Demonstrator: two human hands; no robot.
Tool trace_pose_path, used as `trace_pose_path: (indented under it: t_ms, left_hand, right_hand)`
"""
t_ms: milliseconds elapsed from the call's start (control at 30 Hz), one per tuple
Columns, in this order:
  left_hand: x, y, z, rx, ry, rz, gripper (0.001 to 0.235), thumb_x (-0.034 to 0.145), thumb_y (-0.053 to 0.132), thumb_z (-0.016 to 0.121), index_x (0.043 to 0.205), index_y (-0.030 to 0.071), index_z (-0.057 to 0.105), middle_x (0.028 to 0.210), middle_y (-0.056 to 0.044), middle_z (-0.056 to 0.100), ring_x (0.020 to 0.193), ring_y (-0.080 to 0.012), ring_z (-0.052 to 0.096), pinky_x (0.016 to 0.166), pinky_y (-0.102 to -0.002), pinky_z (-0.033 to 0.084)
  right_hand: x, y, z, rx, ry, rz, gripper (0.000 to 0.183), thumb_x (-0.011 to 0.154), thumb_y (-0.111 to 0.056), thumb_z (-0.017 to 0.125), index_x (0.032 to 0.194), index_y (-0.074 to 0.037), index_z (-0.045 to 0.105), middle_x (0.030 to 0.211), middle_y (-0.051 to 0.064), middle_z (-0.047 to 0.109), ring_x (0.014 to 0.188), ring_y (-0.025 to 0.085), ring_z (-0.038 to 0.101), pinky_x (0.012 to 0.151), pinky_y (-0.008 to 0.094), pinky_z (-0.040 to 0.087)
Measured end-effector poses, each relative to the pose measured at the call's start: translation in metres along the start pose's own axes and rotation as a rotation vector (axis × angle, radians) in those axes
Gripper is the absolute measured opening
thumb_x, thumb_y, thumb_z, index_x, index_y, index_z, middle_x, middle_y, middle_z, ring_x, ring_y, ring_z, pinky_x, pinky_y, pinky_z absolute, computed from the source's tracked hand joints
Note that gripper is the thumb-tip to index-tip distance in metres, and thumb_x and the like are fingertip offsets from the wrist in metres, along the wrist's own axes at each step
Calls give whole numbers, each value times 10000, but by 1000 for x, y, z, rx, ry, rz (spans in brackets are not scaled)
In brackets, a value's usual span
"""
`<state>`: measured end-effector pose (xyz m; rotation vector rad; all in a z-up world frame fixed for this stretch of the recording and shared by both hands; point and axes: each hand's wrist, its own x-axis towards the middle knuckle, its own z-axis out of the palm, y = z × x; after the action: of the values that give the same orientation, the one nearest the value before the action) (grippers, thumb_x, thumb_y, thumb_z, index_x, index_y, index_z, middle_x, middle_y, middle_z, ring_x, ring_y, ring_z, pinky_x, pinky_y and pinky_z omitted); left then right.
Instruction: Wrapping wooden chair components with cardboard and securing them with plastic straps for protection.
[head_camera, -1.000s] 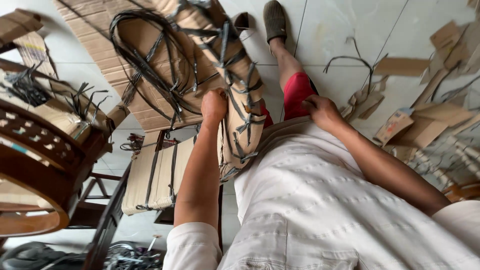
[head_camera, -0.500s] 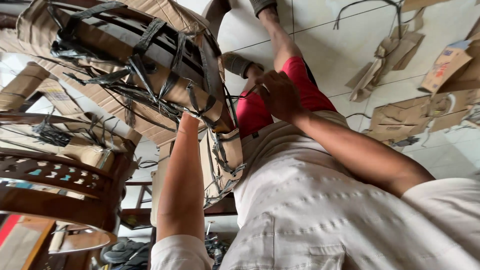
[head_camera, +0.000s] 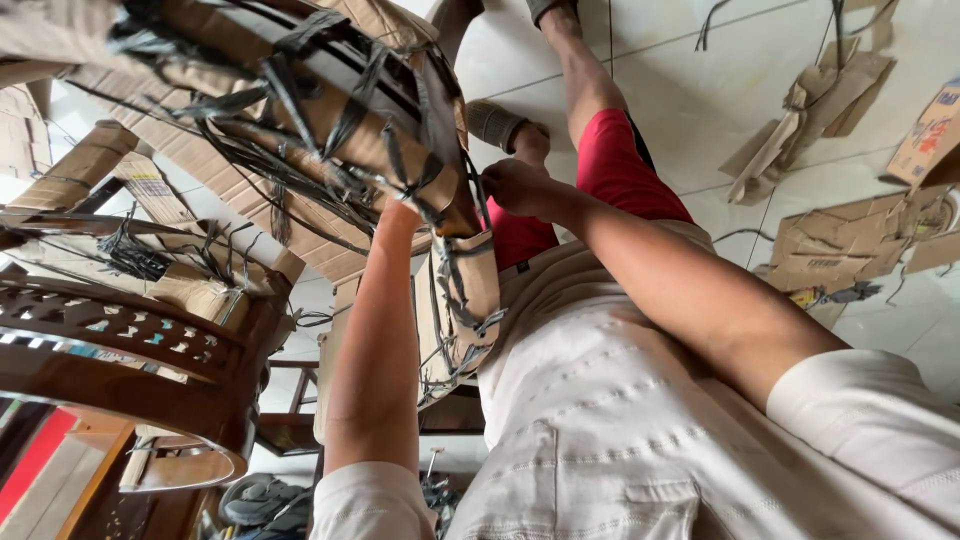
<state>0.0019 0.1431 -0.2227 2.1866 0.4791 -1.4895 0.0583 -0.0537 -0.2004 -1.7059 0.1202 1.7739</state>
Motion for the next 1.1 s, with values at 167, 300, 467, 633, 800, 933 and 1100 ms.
trace_pose_path:
  t_ms: [167, 300, 467, 633, 800, 933, 1100]
  left_hand:
    - [-21, -29, -8, -33, 62, 31, 266, 947, 443, 595, 1129, 352, 767, 1044, -27, 766, 1018, -292, 732, 886, -467, 611]
    - [-43, -57, -21, -92, 153, 73, 316, 963, 459, 601, 1112, 259, 796, 924, -96, 757, 867, -336, 745, 758, -475, 630]
    - [-160, -45, -101, -140, 260, 39, 305, 1004, 381, 539, 1034, 166, 753, 823, -93, 720, 821, -331, 738, 695, -498, 614]
    - [-283, -26, -140, -191, 296, -16, 319, 979, 261, 519, 950, 59, 765, 851, -200, 736, 835, -431, 718, 759, -548, 587]
    - [-350, -18, -133, -321, 381, 46, 248, 931, 259, 592, 852, 77, 741, 799, -183, 720, 791, -417, 711, 714, -538, 539]
    - [-381, 15, -138, -437, 537, 299, 299, 967, 271, 621, 824, 25, 715, 850, -198, 695, 786, -447, 692, 687, -554, 529]
    - [-356, 64, -121, -945, 590, 599, 249, 995, 302, 673, 906, 77, 737, 1201, -124, 739, 1019, -371, 710, 761, -463, 545]
  right_hand:
    - [10, 36, -20, -831, 83, -552, 283, 1080, -102, 416, 1020, -45, 686, 1004, 108, 682, 932, 318, 692, 779, 451, 501]
    - [-66, 2, -61, -680, 146, -365, 242, 1085, -140, 412, 1026, -56, 631, 1000, 121, 639, 942, 316, 679, 781, 447, 524]
    - [-47, 33, -87, -821, 144, -141, 266, 1109, -269, 394, 1113, -214, 654, 1037, -4, 689, 914, 206, 725, 709, 374, 572]
    - [-118, 21, -107, -1479, 171, -671, 262, 1007, -147, 484, 945, -95, 733, 894, 108, 717, 901, 345, 728, 792, 411, 558]
    - [-188, -52, -96, -1360, 62, -322, 258, 900, -133, 453, 864, -134, 708, 735, 99, 641, 581, 303, 622, 509, 438, 505]
    - [-224, -62, -86, -1033, 284, -236, 310, 984, -339, 447, 927, -177, 705, 697, 125, 690, 734, 398, 736, 579, 496, 561]
    - [-275, -105, -57, -1010, 435, -451, 340, 1089, -402, 471, 882, -170, 607, 754, 100, 709, 781, 381, 730, 585, 484, 548]
